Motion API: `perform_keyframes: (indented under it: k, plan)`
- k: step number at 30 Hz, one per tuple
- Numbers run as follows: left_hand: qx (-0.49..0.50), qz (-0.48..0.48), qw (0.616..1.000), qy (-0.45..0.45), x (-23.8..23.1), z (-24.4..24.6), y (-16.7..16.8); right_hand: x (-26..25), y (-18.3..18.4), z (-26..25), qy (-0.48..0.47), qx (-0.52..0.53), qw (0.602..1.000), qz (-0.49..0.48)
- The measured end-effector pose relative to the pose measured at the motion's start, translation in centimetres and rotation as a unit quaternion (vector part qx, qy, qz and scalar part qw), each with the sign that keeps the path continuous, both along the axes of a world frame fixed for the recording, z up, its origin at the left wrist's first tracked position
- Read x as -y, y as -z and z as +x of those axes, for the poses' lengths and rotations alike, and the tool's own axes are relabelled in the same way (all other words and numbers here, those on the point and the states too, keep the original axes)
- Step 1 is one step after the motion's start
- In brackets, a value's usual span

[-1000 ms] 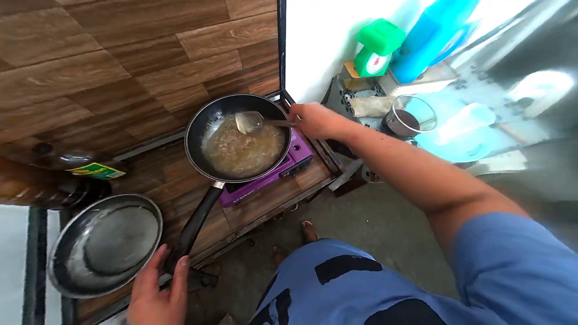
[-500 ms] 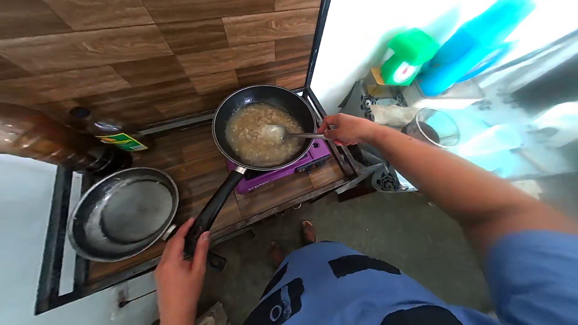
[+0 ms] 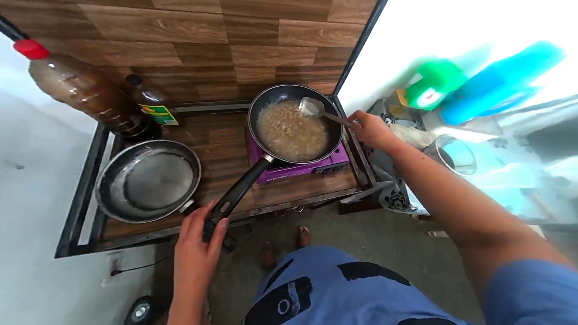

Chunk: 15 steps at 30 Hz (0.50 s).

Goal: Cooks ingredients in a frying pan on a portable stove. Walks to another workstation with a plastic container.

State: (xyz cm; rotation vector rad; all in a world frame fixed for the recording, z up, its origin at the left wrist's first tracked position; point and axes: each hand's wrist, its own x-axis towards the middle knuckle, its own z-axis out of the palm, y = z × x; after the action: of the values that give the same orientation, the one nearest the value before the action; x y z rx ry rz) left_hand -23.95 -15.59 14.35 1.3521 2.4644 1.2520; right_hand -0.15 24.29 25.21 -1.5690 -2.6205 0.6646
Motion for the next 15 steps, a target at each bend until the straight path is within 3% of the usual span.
perform_keyframes:
  k: [3, 9, 15]
  plan:
    - [0.015, 0.004, 1.000, -0.004, 0.9, -0.1, 0.8, 0.3, 0.6, 0.7, -0.017, -0.013, 1.000, -0.004]
    - [0.028, 0.014, 0.999, -0.038, 4.0, -0.6, 2.8, 4.8, -1.9, 0.4, -0.005, 0.168, 0.976, 0.138]
    - [0.052, 0.043, 0.996, -0.055, 5.9, -0.9, 3.2, 7.8, -1.1, 1.5, -0.027, 0.102, 0.966, 0.235]
